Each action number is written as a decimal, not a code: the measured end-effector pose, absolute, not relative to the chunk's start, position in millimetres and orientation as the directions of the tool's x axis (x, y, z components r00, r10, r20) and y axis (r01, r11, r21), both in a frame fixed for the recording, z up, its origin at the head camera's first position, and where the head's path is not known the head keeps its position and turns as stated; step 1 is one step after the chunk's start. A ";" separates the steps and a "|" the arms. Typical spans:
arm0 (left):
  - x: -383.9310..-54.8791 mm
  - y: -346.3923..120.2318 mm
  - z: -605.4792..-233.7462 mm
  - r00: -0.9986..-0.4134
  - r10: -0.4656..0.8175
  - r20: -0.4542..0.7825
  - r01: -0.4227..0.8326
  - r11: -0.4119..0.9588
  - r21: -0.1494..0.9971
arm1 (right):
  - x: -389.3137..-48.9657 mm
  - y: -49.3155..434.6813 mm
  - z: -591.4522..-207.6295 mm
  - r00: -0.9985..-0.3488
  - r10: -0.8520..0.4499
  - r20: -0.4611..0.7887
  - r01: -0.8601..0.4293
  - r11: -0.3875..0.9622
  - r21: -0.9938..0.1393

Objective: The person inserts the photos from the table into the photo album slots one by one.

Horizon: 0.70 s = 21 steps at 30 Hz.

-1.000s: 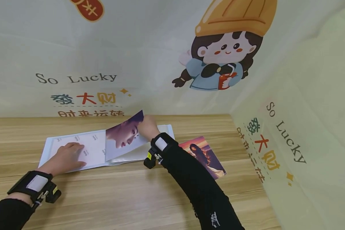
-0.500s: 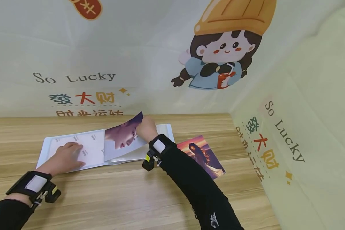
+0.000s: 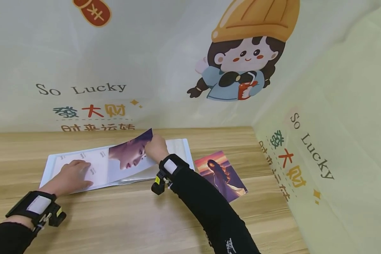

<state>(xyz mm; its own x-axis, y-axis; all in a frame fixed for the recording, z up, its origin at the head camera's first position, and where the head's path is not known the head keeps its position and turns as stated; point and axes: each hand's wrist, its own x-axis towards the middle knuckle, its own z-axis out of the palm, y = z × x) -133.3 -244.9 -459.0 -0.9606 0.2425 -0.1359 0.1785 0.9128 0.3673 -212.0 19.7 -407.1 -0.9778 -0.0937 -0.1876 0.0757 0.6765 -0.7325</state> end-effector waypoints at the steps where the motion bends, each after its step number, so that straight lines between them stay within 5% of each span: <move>1: -132.8 -244.9 -459.8 -0.961 0.238 -0.141 0.172 0.913 0.369 | -211.7 18.7 -408.2 -0.977 -0.094 -0.191 0.079 0.674 -0.734; 21: -134.6 -241.7 -457.0 -0.962 0.204 -0.181 0.121 0.914 0.388 | -208.0 36.9 -394.7 -0.937 -0.070 -0.342 0.233 0.603 -0.763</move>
